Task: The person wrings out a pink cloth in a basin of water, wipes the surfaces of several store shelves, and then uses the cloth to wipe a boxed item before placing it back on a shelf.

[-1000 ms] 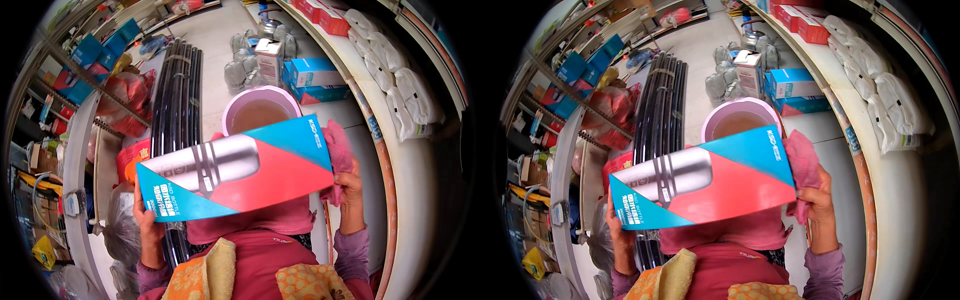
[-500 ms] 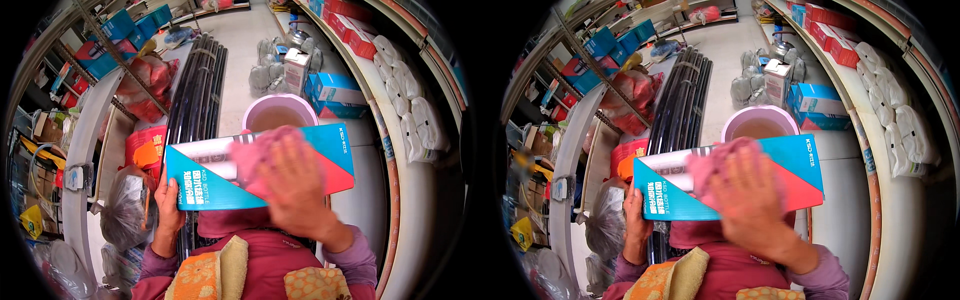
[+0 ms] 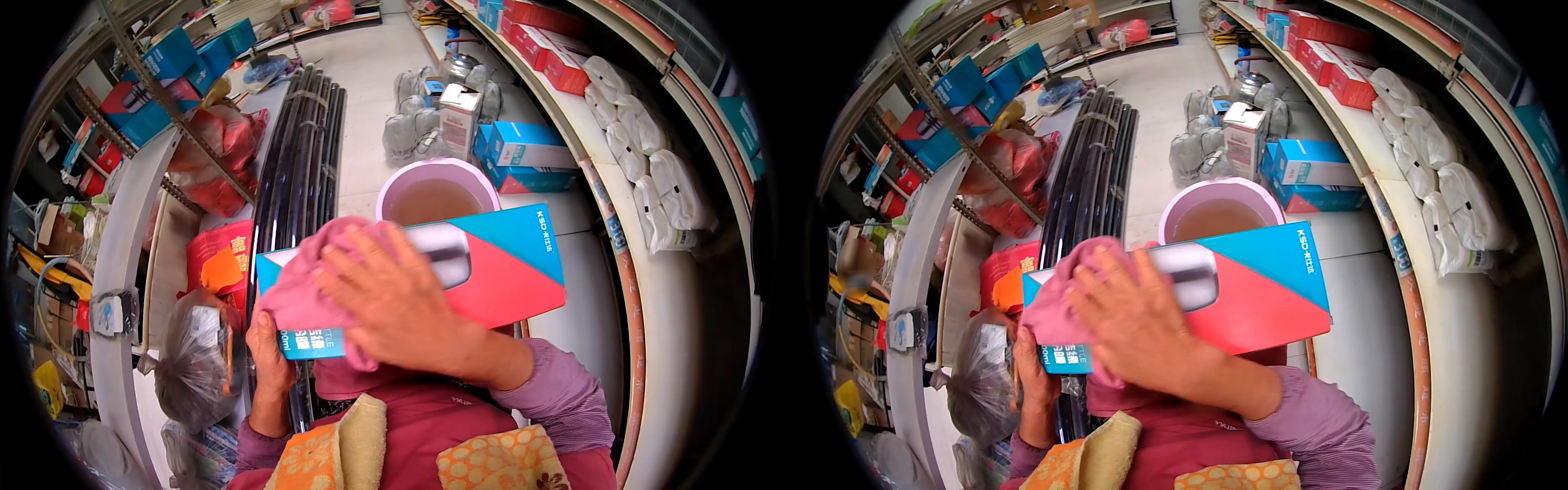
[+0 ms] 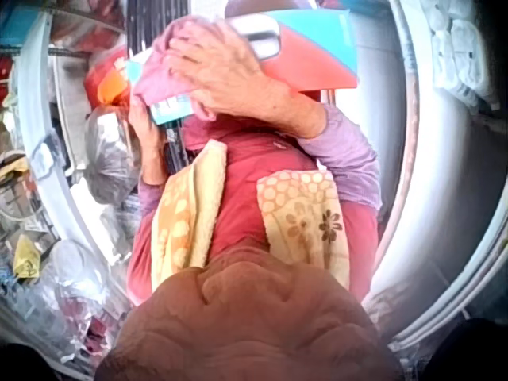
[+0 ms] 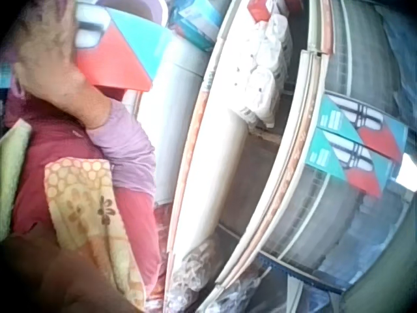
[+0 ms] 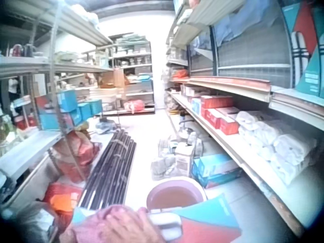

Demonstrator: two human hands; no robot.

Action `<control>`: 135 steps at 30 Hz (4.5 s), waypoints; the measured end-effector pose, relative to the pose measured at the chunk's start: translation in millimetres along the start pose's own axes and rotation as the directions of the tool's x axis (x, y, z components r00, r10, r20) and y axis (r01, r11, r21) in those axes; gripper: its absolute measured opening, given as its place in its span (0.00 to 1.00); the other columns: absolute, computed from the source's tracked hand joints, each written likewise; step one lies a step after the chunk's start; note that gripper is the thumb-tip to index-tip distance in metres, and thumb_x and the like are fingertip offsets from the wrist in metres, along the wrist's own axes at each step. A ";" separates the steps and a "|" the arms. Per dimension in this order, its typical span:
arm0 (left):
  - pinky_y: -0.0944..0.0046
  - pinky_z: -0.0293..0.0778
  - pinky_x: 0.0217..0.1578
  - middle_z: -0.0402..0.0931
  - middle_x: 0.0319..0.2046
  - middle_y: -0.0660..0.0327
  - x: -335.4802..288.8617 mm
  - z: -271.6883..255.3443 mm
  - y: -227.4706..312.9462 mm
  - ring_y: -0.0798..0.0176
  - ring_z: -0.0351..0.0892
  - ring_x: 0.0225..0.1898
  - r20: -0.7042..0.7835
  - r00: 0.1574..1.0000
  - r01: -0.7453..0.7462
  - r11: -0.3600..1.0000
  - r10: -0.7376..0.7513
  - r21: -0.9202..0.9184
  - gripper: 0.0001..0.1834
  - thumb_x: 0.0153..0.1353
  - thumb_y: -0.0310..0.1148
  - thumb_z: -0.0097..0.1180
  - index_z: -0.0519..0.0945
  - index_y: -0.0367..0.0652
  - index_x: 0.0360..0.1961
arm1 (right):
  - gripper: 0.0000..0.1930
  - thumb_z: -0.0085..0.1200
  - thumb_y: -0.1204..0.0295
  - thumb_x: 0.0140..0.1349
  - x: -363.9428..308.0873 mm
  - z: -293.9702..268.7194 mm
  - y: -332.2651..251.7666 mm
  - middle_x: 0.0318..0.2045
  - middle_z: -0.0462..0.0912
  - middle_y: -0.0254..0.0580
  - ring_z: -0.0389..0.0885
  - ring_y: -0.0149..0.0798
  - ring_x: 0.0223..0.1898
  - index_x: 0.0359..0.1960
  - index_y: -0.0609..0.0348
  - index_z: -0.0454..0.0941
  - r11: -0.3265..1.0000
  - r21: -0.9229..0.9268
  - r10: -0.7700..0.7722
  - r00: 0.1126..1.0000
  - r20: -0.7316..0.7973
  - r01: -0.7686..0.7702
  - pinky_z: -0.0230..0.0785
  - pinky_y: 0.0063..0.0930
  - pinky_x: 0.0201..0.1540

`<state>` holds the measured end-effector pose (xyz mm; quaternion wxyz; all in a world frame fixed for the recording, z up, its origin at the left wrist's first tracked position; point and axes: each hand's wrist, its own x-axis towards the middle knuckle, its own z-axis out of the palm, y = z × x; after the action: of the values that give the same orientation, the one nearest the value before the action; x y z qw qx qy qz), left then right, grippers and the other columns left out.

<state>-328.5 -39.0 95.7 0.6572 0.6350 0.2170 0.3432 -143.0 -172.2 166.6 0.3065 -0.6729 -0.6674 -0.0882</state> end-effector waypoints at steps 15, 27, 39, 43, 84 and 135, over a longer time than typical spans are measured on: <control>0.66 0.74 0.46 0.73 0.46 0.61 -3.1 10.5 13.0 0.68 0.76 0.45 -0.053 0.996 0.053 0.976 -0.065 -0.210 0.24 0.70 0.41 0.39 0.62 0.39 0.62 | 0.13 0.53 0.75 0.58 -176.9 -79.4 106.5 0.36 0.81 0.39 0.79 0.31 0.36 0.44 0.69 0.77 0.315 0.847 0.941 0.260 -0.218 -0.429 0.71 0.22 0.39; 0.58 0.80 0.41 0.78 0.43 0.54 2.4 -29.9 0.6 0.58 0.81 0.41 -0.060 0.920 0.309 0.808 -0.388 -0.501 0.27 0.63 0.49 0.52 0.70 0.37 0.52 | 0.30 0.59 0.65 0.57 -164.2 -80.3 81.2 0.48 0.76 0.45 0.75 0.30 0.45 0.57 0.72 0.65 0.142 0.897 0.824 0.552 0.127 -0.418 0.68 0.22 0.47; 0.57 0.71 0.51 0.72 0.50 0.52 -43.4 -47.0 -18.9 0.57 0.74 0.50 0.125 0.972 0.230 0.912 -0.199 -0.339 0.52 0.30 0.37 0.75 0.62 0.29 0.59 | 0.30 0.65 0.82 0.34 -189.4 -82.5 53.8 0.28 0.81 0.45 0.77 0.32 0.15 0.45 0.74 0.70 0.077 0.903 0.871 0.470 0.145 -0.422 0.71 0.21 0.17; 0.58 0.67 0.54 0.71 0.53 0.54 -58.1 -54.7 -12.0 0.59 0.71 0.53 0.215 0.949 0.278 0.935 -0.231 -0.222 0.57 0.27 0.34 0.75 0.58 0.33 0.63 | 0.27 0.64 0.77 0.40 -189.0 -75.5 47.2 0.29 0.81 0.45 0.77 0.32 0.15 0.44 0.74 0.70 0.059 0.945 0.877 0.470 0.104 -0.321 0.71 0.23 0.17; 0.51 0.69 0.51 0.64 0.57 0.36 70.1 144.5 282.6 0.45 0.73 0.53 0.990 0.094 -0.931 0.362 0.103 0.051 0.66 0.29 0.63 0.71 0.57 0.27 0.63 | 0.10 0.61 0.82 0.49 -216.0 -125.5 17.0 0.24 0.80 0.41 0.77 0.28 0.22 0.34 0.70 0.76 0.145 0.936 0.879 0.475 0.026 -0.320 0.70 0.20 0.24; 0.57 0.59 0.62 0.62 0.61 0.48 41.8 115.3 167.8 0.54 0.64 0.62 0.432 0.789 -0.312 0.891 0.436 -0.329 0.70 0.30 0.49 0.77 0.44 0.28 0.67 | 0.08 0.50 0.77 0.52 -77.4 -239.7 24.5 0.20 0.78 0.35 0.72 0.22 0.23 0.31 0.67 0.80 0.835 0.408 0.510 0.796 -0.324 -0.369 0.64 0.17 0.28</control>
<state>-246.8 -94.7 278.5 0.6804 0.6475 -0.1326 0.3166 -57.3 -362.7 309.4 0.5611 -0.7159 -0.4131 -0.0452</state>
